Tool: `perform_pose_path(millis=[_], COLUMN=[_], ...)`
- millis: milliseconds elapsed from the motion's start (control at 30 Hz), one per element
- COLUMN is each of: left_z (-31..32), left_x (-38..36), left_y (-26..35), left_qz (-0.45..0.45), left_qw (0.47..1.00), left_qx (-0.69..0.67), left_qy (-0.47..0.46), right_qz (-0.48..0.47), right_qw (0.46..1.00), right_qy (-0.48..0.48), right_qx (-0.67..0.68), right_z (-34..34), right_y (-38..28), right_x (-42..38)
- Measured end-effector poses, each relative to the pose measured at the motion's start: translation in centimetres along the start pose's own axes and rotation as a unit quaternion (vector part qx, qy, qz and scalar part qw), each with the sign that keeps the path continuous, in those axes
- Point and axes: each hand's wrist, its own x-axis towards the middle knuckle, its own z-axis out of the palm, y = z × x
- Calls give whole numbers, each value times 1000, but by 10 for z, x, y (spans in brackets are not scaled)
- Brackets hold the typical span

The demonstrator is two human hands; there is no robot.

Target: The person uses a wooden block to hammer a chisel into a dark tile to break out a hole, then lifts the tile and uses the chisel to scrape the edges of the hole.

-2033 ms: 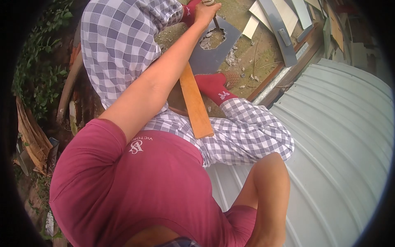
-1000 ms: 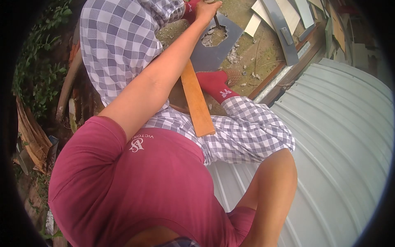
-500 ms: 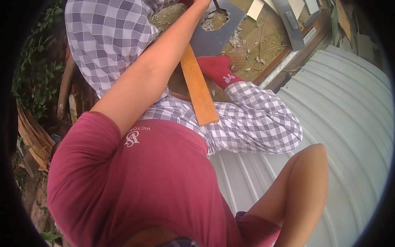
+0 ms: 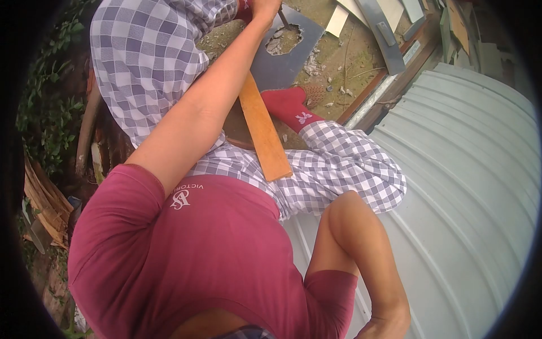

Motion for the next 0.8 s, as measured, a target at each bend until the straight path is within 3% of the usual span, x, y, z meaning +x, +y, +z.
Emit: perform_pose_path(millis=[167, 233, 367, 633, 667, 700, 733, 767, 800], left_z=[-3, -12, -15, -21, -16, -16, -17, -14, -15], left_x=[-2, -20, -18, -26, -23, -22, -24, -20, -22], left_y=[-2, 21, 21, 28, 21, 20, 23, 16, 18], left_qz=[15, 1, -20, -23, -5, -1, -5, -3, 2], left_qw=[1000, 1000, 999, 1000, 1000, 1000, 1000, 1000, 1000], left_qx=[-11, -8, -30, -18, -15, -16, -26, -15, -19], left_qy=[-20, 14, -30, -9, 4, 6, 2, -2, 4], right_qz=[-17, -22, -33, -52, -57, 0, 203, 313, 407], right_qw=[999, 999, 998, 995, 994, 999, 964, 896, 793], right_qy=[-26, -33, -46, -72, -80, 34, 171, 305, 433], right_qx=[-12, -13, -18, -37, -50, -38, -18, -80, -136], right_z=[-13, -15, -15, -30, -29, -45, -58, -63, -65], right_y=[-2, -1, -1, -3, -7, 30, 50, 96, 157], right_x=[13, 18, 23, 73, 48, 26, 11, -12, -37])
